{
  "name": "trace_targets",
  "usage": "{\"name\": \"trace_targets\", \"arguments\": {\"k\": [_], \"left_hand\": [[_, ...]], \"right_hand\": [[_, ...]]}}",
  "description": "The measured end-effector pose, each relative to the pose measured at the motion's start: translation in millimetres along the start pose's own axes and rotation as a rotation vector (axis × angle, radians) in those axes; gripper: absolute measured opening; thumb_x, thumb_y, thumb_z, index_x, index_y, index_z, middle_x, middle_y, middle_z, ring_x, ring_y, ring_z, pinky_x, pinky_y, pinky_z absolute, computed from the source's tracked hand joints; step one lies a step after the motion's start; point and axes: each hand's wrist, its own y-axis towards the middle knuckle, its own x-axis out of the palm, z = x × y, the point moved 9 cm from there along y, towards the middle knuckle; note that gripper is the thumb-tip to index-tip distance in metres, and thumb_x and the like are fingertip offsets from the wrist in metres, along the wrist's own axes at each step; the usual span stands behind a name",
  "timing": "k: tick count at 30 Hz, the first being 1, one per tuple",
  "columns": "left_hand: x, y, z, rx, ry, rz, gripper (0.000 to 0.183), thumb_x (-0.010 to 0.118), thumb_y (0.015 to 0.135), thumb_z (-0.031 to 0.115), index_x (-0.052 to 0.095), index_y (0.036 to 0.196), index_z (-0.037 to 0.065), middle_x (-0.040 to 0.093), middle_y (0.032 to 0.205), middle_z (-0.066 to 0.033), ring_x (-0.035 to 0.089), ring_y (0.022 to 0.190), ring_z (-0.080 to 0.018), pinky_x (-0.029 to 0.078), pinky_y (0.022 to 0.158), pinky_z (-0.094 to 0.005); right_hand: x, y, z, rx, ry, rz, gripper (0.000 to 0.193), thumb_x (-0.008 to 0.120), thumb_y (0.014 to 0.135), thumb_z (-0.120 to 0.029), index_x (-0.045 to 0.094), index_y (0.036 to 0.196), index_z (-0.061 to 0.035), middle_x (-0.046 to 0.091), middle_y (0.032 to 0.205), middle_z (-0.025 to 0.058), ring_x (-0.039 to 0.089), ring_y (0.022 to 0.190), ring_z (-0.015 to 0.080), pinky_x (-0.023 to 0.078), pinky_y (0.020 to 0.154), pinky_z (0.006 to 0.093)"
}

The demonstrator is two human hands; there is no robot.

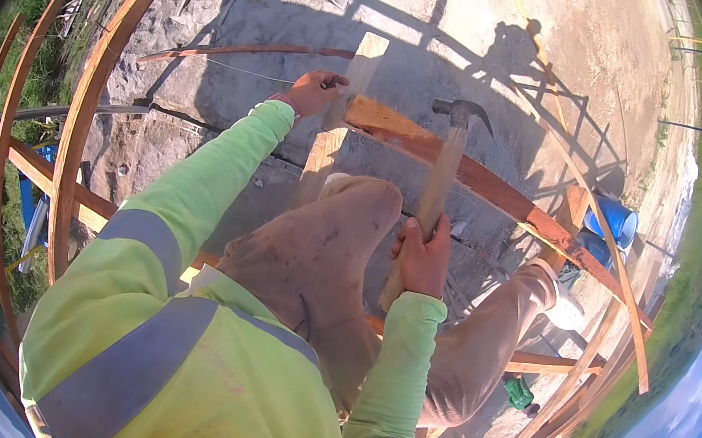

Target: The person is nailing wooden planks to a curved roof frame using a hammer.

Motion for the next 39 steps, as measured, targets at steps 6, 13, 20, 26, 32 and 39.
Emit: {"name": "trace_targets", "arguments": {"k": [6, 13, 20, 26, 32, 39], "left_hand": [[17.2, -16.7, -13.5, 0.054, -0.118, 0.037, 0.023, 0.067, 0.080, 0.022, 0.067, 0.100, 0.012, 0.058, 0.095, -0.0080, 0.057, 0.087, -0.0183, 0.045, 0.080, -0.0293], [16.4, -21.7, -13.6, -0.074, -0.488, 0.059, 0.015, 0.065, 0.082, 0.013, 0.067, 0.096, 0.008, 0.060, 0.078, 0.0005, 0.056, 0.079, -0.0117, 0.044, 0.075, -0.0258], [12.9, -51.3, -94.3, -0.305, -0.755, 0.262, 0.020, 0.062, 0.084, 0.015, 0.064, 0.104, 0.011, 0.055, 0.075, 0.0057, 0.045, 0.060, -0.0049, 0.039, 0.055, -0.0218], [8.3, -114.5, -133.2, -0.500, -0.875, 0.311, 0.021, 0.062, 0.083, 0.013, 0.061, 0.104, 0.008, 0.051, 0.075, 0.0035, 0.042, 0.057, -0.0060, 0.035, 0.048, -0.0229], [-1.8, -143.4, -166.4, -0.576, -0.830, 0.336, 0.024, 0.064, 0.080, 0.017, 0.064, 0.102, 0.008, 0.058, 0.080, 0.0018, 0.048, 0.061, -0.0064, 0.040, 0.052, -0.0230], [-18.0, -141.8, -164.2, -0.577, -0.683, 0.385, 0.021, 0.063, 0.081, 0.018, 0.066, 0.100, 0.008, 0.061, 0.085, 0.0001, 0.050, 0.067, -0.0068, 0.041, 0.058, -0.0235]], "right_hand": [[-1.0, -7.0, -17.0, -0.055, -0.073, -0.060, 0.031, 0.051, 0.085, -0.005, 0.044, 0.115, 0.0014, 0.053, 0.075, 0.0059, 0.052, 0.056, 0.0115, 0.045, 0.048, 0.0261], [23.6, -31.7, -44.0, -0.727, -0.774, -0.128, 0.060, 0.061, 0.078, -0.007, 0.039, 0.134, -0.0080, 0.056, 0.082, 0.0122, 0.059, 0.065, 0.0242, 0.050, 0.057, 0.0339], [64.0, -12.1, -86.0, -0.922, -1.416, -0.386, 0.058, 0.068, 0.076, -0.022, 0.047, 0.130, -0.0221, 0.055, 0.085, 0.0087, 0.060, 0.070, 0.0246, 0.051, 0.062, 0.0343], [69.1, 23.1, -106.2, -0.963, -1.707, -0.293, 0.051, 0.064, 0.079, -0.023, 0.048, 0.127, -0.0213, 0.055, 0.086, 0.0079, 0.059, 0.076, 0.0232, 0.050, 0.061, 0.0344], [89.0, 7.8, -116.9, -1.101, -1.689, -0.520, 0.049, 0.058, 0.081, -0.020, 0.047, 0.129, -0.0191, 0.056, 0.086, 0.0096, 0.059, 0.075, 0.0240, 0.050, 0.064, 0.0349], [86.1, 31.2, -125.9, -0.879, -1.533, -0.309, 0.040, 0.063, 0.080, -0.021, 0.054, 0.119, -0.0179, 0.062, 0.094, 0.0070, 0.063, 0.076, 0.0262, 0.051, 0.065, 0.0364]]}}
